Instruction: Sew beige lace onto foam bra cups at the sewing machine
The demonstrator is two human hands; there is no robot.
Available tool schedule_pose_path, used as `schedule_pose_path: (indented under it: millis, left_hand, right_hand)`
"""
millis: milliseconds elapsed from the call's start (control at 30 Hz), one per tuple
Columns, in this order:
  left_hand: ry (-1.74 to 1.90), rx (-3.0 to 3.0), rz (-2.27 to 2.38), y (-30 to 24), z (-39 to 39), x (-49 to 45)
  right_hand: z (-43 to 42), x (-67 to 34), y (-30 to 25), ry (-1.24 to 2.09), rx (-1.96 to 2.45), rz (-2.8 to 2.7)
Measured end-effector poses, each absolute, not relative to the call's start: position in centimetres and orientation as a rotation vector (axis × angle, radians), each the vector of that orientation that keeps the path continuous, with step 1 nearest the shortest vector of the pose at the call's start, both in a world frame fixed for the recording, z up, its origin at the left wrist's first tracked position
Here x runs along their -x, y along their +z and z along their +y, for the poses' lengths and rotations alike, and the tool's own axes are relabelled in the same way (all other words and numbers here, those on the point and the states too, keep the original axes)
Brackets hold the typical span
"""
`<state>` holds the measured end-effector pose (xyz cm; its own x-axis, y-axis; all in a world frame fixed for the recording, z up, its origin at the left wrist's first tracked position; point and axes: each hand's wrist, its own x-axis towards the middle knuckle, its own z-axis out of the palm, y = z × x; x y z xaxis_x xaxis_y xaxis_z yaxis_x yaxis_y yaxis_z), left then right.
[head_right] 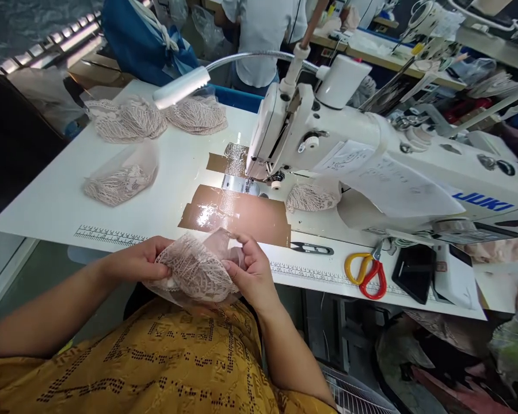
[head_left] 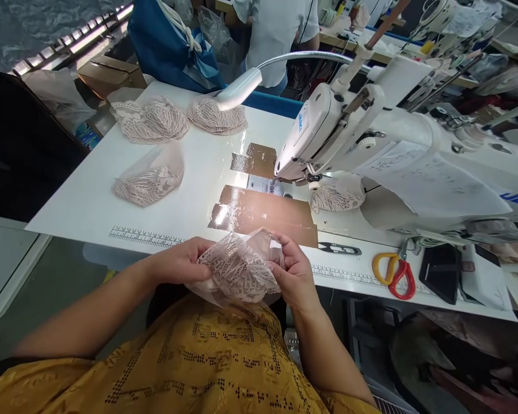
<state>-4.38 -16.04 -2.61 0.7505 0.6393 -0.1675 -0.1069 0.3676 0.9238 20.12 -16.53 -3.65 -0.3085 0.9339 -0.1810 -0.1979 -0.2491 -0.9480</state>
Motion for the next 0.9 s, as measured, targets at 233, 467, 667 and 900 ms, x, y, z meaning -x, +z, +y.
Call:
schedule_pose_path:
  millis: [233,467,667,900]
  left_hand:
    - [0.706,-1.013,0.694,-2.3,-17.0,2.5]
    - [0.778,-1.097,0.841,-2.8,-16.9,2.3]
    - [0.884,-0.765,0.675,-3.3,-17.2,2.0]
    - [0.969,-0.416,0.463,-3.4,-18.6,-0.1]
  right_hand:
    - [-15.9,-19.9,-4.3,1.505,1.056,-1.276]
    - [-15.6,-19.7,-3.6,1.674,1.060,-1.347]
    - [-14.8,-18.5,-3.7,1.672,1.116,-0.862]
    - [-13.8,-17.5,-3.6,1.592,0.979,-0.652]
